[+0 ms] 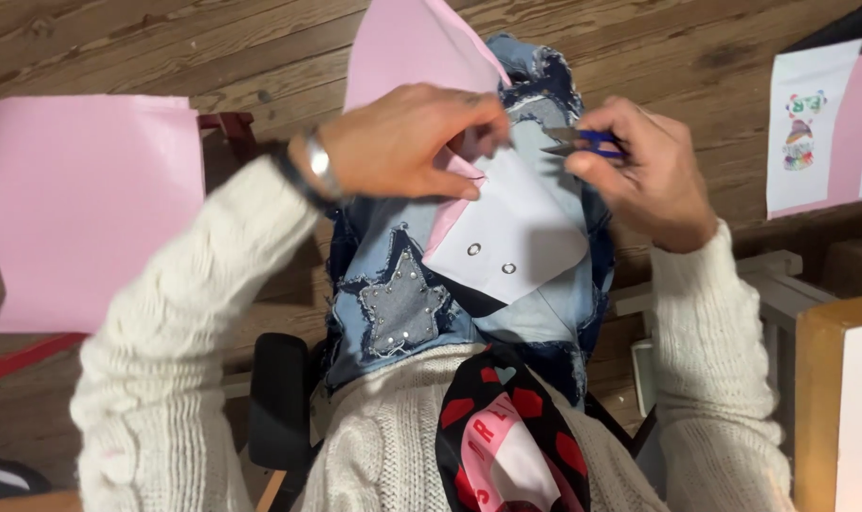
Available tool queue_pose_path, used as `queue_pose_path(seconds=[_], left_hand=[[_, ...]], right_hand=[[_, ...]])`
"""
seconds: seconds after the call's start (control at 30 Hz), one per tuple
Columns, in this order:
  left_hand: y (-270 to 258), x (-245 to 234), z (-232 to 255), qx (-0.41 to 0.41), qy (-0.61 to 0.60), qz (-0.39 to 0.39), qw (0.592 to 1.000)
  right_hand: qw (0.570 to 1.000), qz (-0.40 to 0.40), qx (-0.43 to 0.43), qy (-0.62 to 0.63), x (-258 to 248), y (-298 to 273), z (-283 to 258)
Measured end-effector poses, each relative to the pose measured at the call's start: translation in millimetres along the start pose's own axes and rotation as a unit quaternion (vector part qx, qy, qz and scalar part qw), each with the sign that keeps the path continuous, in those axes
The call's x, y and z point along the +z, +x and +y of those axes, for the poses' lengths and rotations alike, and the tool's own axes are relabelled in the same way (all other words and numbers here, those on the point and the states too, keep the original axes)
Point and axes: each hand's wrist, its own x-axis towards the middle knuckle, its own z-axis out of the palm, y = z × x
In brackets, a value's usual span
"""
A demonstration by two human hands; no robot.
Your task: Trimming excess material from the edges of leather components using snips.
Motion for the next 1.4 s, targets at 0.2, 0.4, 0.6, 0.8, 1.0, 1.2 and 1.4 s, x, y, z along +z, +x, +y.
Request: queue_pose_path(seconds=[0.2, 0.4, 0.6, 0.8, 1.0, 1.2, 1.4], left_hand=[[-6, 24, -6, 0.062, 0.154, 0.112, 0.980], [-3, 16, 7, 0.065, 0.142, 0.056, 0.986], [-5, 16, 10, 0.071, 0.273, 0.060, 0.958], [2, 17, 10, 0.080, 0.177, 0.027, 0.981], [7, 19, -13, 0.020, 0.066, -0.030, 0.997], [5, 15, 5, 0.032, 0.029, -0.036, 0.998], [-19, 72, -7, 0.037, 0.287, 0.261, 0.921]], right_hand=[[0.998, 0.009, -0.061, -0.004, 2, 5, -20], [0.997, -0.008, -0.080, -0.022, -1, -2, -32], [0.999, -0.006, -0.029, -0.029, -4, -10, -37], [0.995, -0.007, -0.058, -0.077, -5, -16, -35], [0.996, -0.016, -0.060, -0.066, -20, -22, -33], [0.998, -0.024, -0.059, -0.025, -2, -29, 14], [0.990, 0.071, -0.119, 0.027, 41, 28, -31]])
